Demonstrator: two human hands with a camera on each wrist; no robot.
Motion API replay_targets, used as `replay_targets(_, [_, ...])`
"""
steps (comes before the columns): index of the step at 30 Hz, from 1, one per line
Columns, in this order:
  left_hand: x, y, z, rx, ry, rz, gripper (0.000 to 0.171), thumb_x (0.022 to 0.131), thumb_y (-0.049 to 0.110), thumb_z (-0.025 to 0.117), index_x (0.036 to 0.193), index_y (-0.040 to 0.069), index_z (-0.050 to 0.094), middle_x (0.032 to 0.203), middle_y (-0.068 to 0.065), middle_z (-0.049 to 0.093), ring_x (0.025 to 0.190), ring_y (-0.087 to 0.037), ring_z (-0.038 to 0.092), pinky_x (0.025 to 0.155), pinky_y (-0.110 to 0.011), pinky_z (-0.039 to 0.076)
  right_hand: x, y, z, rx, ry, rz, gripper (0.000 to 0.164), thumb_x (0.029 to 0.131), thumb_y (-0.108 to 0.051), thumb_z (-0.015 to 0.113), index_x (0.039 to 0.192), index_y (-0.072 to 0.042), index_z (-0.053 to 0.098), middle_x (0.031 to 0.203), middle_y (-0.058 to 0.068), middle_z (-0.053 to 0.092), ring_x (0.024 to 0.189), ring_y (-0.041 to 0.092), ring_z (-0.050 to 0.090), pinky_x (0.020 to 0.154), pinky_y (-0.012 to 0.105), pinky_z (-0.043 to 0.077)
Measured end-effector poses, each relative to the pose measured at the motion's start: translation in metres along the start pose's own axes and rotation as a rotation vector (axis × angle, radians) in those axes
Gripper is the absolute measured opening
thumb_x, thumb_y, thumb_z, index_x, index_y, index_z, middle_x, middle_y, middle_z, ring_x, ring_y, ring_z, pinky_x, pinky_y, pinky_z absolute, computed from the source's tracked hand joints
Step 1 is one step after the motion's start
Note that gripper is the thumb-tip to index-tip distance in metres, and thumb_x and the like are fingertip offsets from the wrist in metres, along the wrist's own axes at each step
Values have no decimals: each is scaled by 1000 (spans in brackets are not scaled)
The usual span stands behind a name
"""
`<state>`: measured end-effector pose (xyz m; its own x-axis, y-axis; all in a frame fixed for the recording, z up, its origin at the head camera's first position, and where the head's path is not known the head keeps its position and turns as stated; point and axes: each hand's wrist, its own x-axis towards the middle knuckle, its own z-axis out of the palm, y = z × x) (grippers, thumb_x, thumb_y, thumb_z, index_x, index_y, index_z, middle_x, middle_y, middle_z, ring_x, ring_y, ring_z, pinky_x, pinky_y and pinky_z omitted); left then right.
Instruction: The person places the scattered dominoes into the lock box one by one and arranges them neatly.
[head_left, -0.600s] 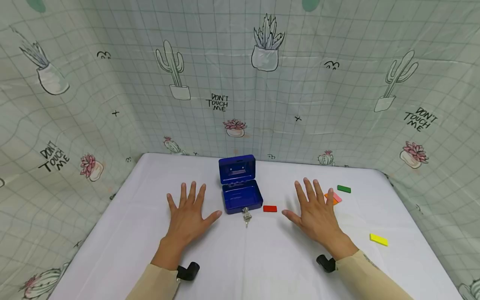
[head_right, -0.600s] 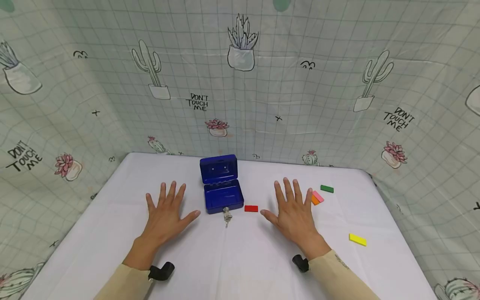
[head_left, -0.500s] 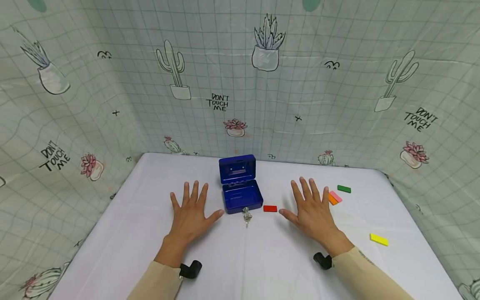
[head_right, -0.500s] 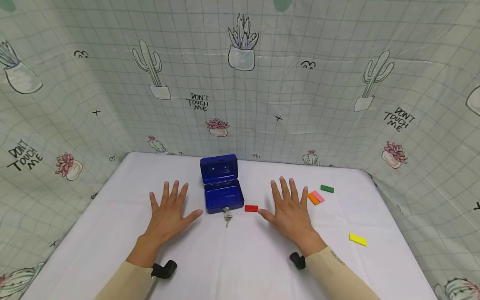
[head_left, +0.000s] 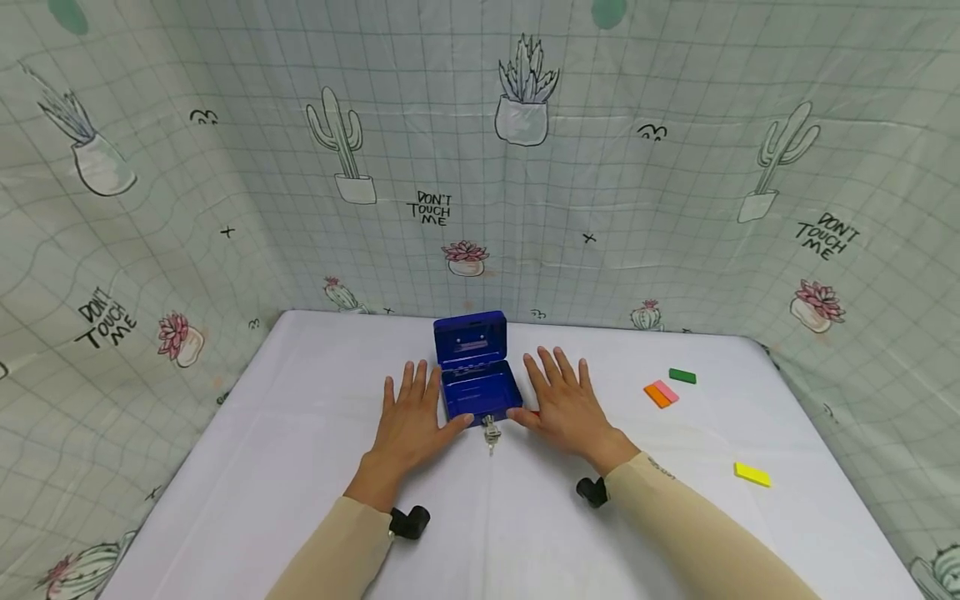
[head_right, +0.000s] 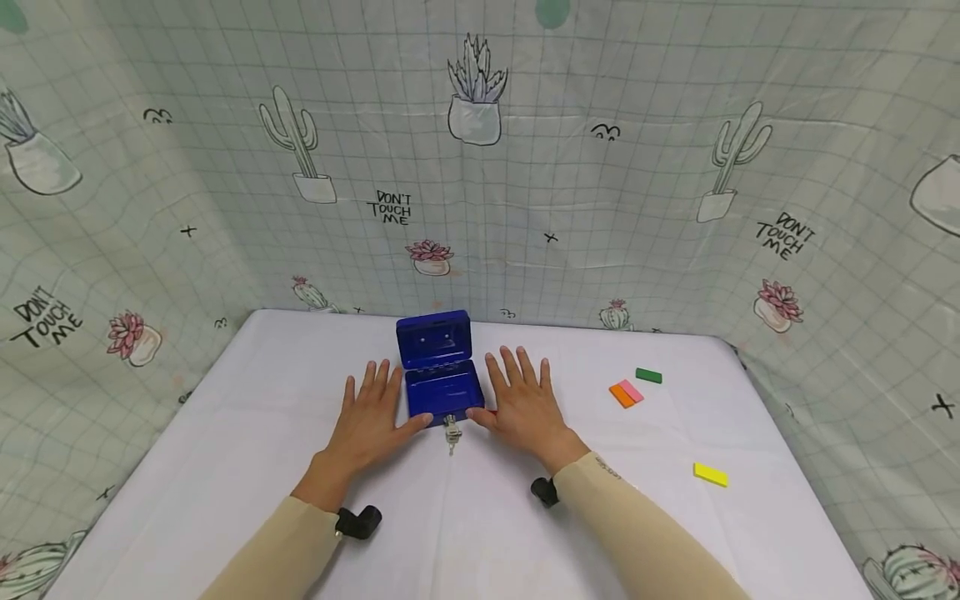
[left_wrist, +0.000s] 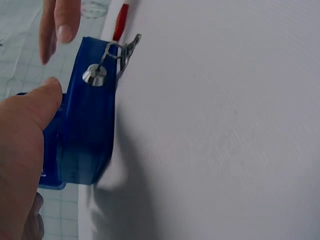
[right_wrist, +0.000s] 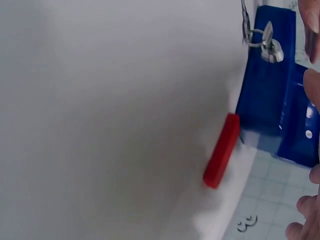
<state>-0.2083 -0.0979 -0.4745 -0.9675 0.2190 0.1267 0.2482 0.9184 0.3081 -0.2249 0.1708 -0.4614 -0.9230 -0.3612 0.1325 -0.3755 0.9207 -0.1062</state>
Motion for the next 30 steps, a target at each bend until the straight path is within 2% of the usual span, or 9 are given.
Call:
replay_targets(5, [5,5,6,-4,-29,1,101,99,68,57,167,3,23,173,-22,23,163,-39,14,131,-64,9,14,-11,8,38,-98,-1,96,101,-66,56,169,-8,21,175,20,18,163,43,9,127,72,7])
replay_targets(10, [6,6,10,-14,-45,18,99,101,65,56,165,-3,24,172,-23,26,163,-39,18,130,-64,13,22,-17,15,59,-134,-13,98,101,-65,57,168,-5,20,175,18,19,163,40,13,128,70,9])
replay_targets(18, [7,2,14,-35,-70,29,91,106,59,51,165,-4,23,172,-23,28,162,-39,21,130,-62,15,22,-21,19,83,-198,-15,94,104,-62,54,167,0,21,174,19,23,163,36,18,130,64,13])
replay_targets(23, [8,0,15,-54,-91,42,88,107,56,51,165,-4,23,171,-23,28,161,-39,22,130,-63,16,19,-23,18,74,-209,-25,93,105,-62,51,166,1,21,174,20,24,163,36,18,131,61,15])
replay_targets(30, [6,-5,11,-44,-162,38,84,109,55,45,168,1,17,175,-16,21,164,-34,14,132,-59,10,9,-25,17,40,-185,-62,91,106,-60,51,165,3,25,171,22,29,161,38,23,130,61,21])
